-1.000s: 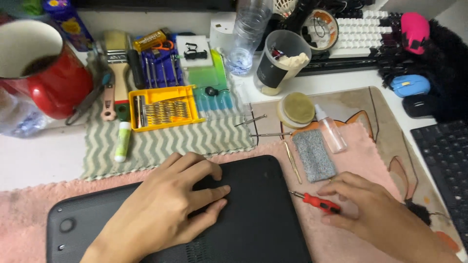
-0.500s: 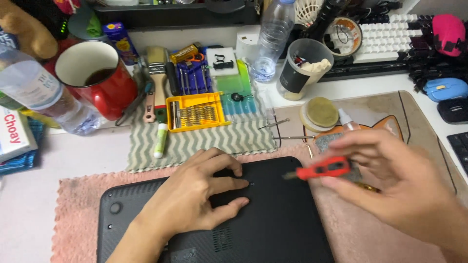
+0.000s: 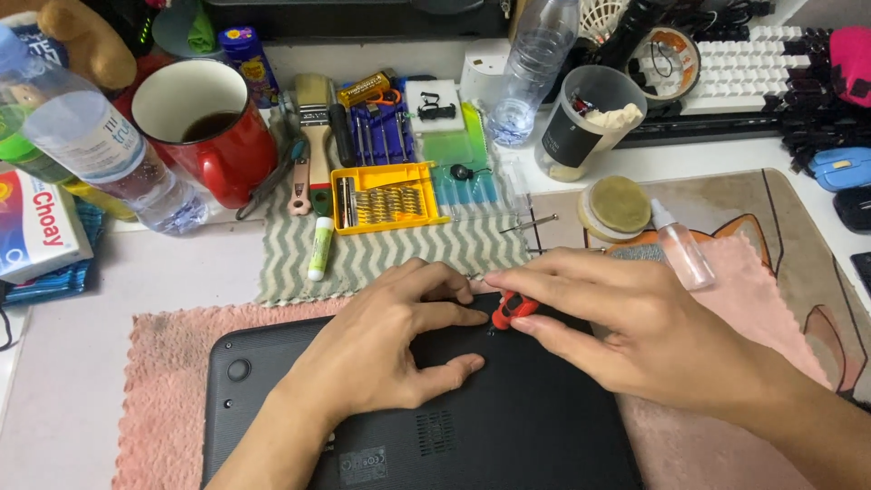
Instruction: The person uses a red screwdriver to tighten screws on the bottom panel of a black laptop. They systematically move from one screw to another, rotating the tool to secure each one. The laptop is placed on a pink cloth on a cluttered desk.
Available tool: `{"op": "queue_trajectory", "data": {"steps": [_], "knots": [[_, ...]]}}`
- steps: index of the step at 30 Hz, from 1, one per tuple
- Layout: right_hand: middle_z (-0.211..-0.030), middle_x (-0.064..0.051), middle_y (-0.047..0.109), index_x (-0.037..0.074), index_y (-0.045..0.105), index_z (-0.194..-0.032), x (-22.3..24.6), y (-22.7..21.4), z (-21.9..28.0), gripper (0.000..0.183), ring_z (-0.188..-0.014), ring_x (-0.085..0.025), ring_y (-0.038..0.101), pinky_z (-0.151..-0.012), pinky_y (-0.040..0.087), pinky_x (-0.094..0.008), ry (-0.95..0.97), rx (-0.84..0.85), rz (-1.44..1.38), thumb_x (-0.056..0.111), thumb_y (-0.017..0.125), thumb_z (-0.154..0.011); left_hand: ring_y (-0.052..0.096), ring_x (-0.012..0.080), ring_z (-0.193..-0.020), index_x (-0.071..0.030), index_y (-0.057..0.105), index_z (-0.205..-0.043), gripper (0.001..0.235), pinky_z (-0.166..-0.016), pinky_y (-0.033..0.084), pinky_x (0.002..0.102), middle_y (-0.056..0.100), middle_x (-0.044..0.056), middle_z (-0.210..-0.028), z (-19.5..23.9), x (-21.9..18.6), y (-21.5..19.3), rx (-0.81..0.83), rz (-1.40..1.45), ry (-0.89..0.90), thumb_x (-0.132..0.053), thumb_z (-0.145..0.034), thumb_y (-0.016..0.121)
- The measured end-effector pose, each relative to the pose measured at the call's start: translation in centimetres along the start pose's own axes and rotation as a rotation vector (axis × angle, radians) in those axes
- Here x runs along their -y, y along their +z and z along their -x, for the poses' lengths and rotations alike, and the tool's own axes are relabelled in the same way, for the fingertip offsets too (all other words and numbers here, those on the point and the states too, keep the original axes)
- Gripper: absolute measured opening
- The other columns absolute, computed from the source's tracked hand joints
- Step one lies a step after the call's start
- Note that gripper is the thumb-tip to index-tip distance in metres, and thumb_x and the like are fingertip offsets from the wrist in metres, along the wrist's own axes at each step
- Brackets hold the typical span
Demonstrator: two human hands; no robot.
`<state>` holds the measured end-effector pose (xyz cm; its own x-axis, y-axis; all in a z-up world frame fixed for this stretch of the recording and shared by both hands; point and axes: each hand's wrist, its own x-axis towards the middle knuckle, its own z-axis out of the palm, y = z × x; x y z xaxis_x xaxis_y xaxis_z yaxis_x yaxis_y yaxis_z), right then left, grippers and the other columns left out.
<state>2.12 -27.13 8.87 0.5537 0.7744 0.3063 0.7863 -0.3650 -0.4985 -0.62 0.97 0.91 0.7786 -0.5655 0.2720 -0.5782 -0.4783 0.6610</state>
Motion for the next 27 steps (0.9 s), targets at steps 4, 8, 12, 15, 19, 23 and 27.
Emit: {"op": "queue_trajectory", "data": {"steps": [4,8,12,15,19,23,27], "knots": [[-0.13,-0.01,0.084,0.01,0.072,-0.152,0.1,0.1,-0.3,0.045,-0.104,-0.021,0.084,-0.088,0.062,-0.032,0.001,0.019,0.01,0.011,0.075,-0.107,0.07,0.0314,-0.121,-0.014,0.09,-0.13,0.044,-0.102,0.055,0.05,0.074,0.01,-0.136,0.0,0.0,0.0,0.005,0.002,0.007,-0.045,-0.1,0.081],[-0.127,-0.008,0.083,0.008,0.072,-0.153,0.2,0.0,-0.5,0.045,-0.094,-0.018,0.082,-0.08,0.061,-0.031,-0.009,0.055,0.006,0.011,0.073,-0.108,0.069,0.0319,-0.119,-0.017,0.09,-0.131,0.043,-0.1,0.055,0.049,0.073,0.01,-0.134,-0.1,0.0,-0.1,0.021,-0.003,0.001,-0.045,-0.1,0.081],[-0.129,-0.01,0.081,0.007,0.072,-0.152,0.7,-0.3,-1.1,0.044,-0.098,-0.02,0.084,-0.086,0.064,-0.032,-0.018,0.098,0.004,0.009,0.072,-0.108,0.068,0.0321,-0.121,-0.017,0.09,-0.13,0.042,-0.102,0.054,0.049,0.072,0.011,-0.134,-0.1,0.0,0.0,0.008,-0.004,0.017,-0.044,-0.099,0.081],[-0.136,-0.013,0.079,0.005,0.07,-0.152,1.1,-0.5,-1.5,0.045,-0.106,-0.02,0.088,-0.092,0.07,-0.032,-0.076,0.132,-0.023,0.005,0.072,-0.108,0.068,0.0321,-0.121,-0.014,0.09,-0.125,0.038,-0.103,0.053,0.049,0.072,0.011,-0.134,-0.2,-0.2,-0.2,0.002,0.0,0.048,-0.042,-0.1,0.08],[-0.131,-0.012,0.076,0.007,0.073,-0.149,1.2,-0.8,-1.6,0.041,-0.102,-0.023,0.082,-0.084,0.062,-0.037,-0.11,0.177,-0.002,0.005,0.07,-0.109,0.067,0.0306,-0.116,-0.016,0.089,-0.12,0.032,-0.099,0.053,0.049,0.072,0.007,-0.132,-0.2,-0.3,-0.3,0.007,0.02,0.06,-0.04,-0.101,0.08],[-0.133,-0.016,0.075,0.006,0.071,-0.15,0.7,-0.8,-1.4,0.04,-0.107,-0.027,0.081,-0.087,0.059,-0.038,-0.183,0.201,0.051,0.005,0.069,-0.11,0.067,0.0322,-0.118,-0.015,0.088,-0.119,0.032,-0.1,0.052,0.049,0.073,0.009,-0.132,-0.2,-0.1,-0.2,-0.004,0.017,0.093,-0.039,-0.1,0.08],[-0.13,-0.01,0.078,0.008,0.073,-0.149,1.3,-1.0,-1.7,0.041,-0.103,-0.021,0.083,-0.083,0.062,-0.037,-0.105,0.219,0.008,0.005,0.069,-0.108,0.066,0.0295,-0.112,-0.018,0.089,-0.122,0.031,-0.098,0.051,0.048,0.072,0.005,-0.131,-0.2,-0.2,-0.3,0.012,0.021,0.058,-0.04,-0.103,0.078]]}}
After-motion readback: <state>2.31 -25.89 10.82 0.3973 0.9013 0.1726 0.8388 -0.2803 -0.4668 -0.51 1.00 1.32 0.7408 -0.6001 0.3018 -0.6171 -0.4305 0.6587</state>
